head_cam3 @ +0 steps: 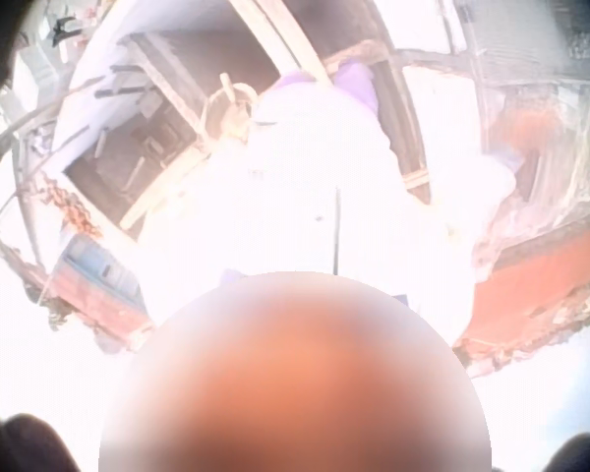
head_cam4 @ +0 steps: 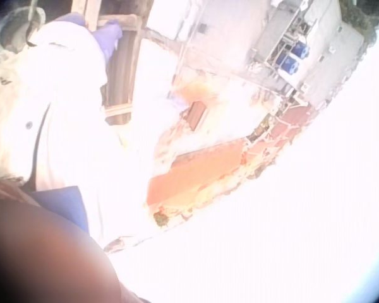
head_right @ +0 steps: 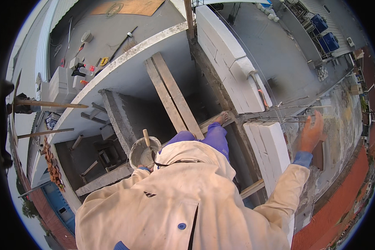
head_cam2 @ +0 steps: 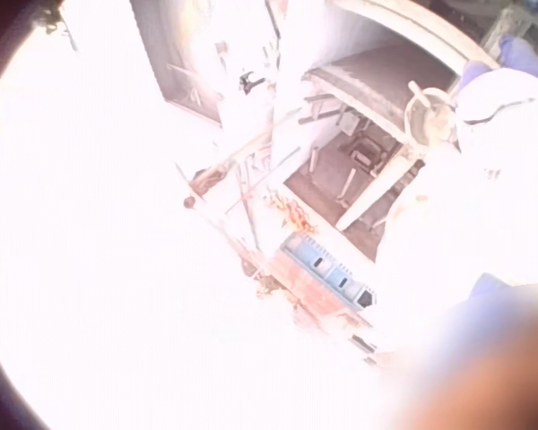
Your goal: The person scoops cement from a bucket with a trowel and applies it to a wall. They then pick up a white block, apply cement to its edge, place it on the wall, and tap it into position with a hammer. The person repeats this process for additional blocks.
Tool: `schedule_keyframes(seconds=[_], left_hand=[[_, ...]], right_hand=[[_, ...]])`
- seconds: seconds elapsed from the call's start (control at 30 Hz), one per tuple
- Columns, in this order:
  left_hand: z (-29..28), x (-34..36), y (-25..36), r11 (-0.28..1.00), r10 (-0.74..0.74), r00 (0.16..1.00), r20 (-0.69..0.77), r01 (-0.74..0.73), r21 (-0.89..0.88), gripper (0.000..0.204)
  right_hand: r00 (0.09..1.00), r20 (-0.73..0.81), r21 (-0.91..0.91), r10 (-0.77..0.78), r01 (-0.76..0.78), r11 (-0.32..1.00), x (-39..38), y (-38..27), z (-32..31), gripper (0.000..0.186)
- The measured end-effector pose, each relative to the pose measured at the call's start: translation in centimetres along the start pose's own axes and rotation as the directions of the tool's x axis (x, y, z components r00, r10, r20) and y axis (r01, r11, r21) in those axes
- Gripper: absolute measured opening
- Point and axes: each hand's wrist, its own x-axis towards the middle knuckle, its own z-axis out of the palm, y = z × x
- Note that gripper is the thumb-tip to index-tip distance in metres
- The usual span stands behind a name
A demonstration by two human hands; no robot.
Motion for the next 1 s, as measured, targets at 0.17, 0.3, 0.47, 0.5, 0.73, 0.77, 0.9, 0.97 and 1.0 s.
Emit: schedule_keyframes(seconds=[0.17, 0.3, 0.47, 0.5, 0.73, 0.77, 0.9, 0.97, 1.0], left_hand=[[3.6, -0.9, -1.3, 0.998, 0.065, 0.998, -0.024, -0.065, 0.0, 0.058], [7.3, -1.5, -2.5, 0.986, 0.16, 0.987, -0.034, -0.158, 0.056, 0.062], [11.2, -4.1, -2.8, 0.574, 0.555, 0.821, 0.13, -0.492, 0.654, 0.068], [11.9, -5.1, -2.6, 0.373, 0.647, 0.729, 0.223, -0.558, 0.741, 0.07], [19.8, -14.9, -0.4, 0.975, 0.203, 0.972, 0.122, -0.189, -0.115, 0.037], [20.6, -16.7, 0.0, 0.964, 0.265, 0.955, 0.131, -0.265, -0.015, 0.034], [25.8, -23.5, 2.1, 0.895, 0.367, 0.921, 0.13, -0.387, 0.223, 0.042], [28.3, -26.6, 2.8, 0.831, 0.421, 0.884, 0.203, -0.465, 0.305, 0.046], [29.6, -28.0, 3.3, 0.799, 0.429, 0.869, 0.246, -0.492, 0.345, 0.046]], right_hand=[[0.984, 0.176, -0.048, -0.028, 0.037, 0.998, 7.0, 4.8, 3.6, 0.047], [0.866, 0.488, -0.037, 0.107, -0.102, 0.994, 8.6, 6.8, 5.3, 0.049], [0.839, 0.539, 0.089, 0.068, -0.137, 0.986, 7.7, 6.2, 5.0, 0.041], [0.848, 0.528, 0.148, 0.053, -0.153, 0.977, 7.7, 5.8, 4.8, 0.037], [0.858, 0.506, 0.202, 0.086, -0.215, 0.955, 12.5, 1.8, 3.4, 0.032], [0.901, 0.425, 0.277, 0.083, -0.217, 0.936, 13.7, 0.5, 3.3, 0.031], [0.912, 0.396, 0.591, -0.11, -0.161, 0.791, 14.9, -8.8, 6.0, 0.021], [0.797, 0.441, 0.767, -0.413, -0.094, 0.635, 13.5, -14.8, 9.4, 0.018], [0.721, 0.419, 0.809, -0.551, -0.022, 0.587, 12.6, -17.8, 11.5, 0.02]])
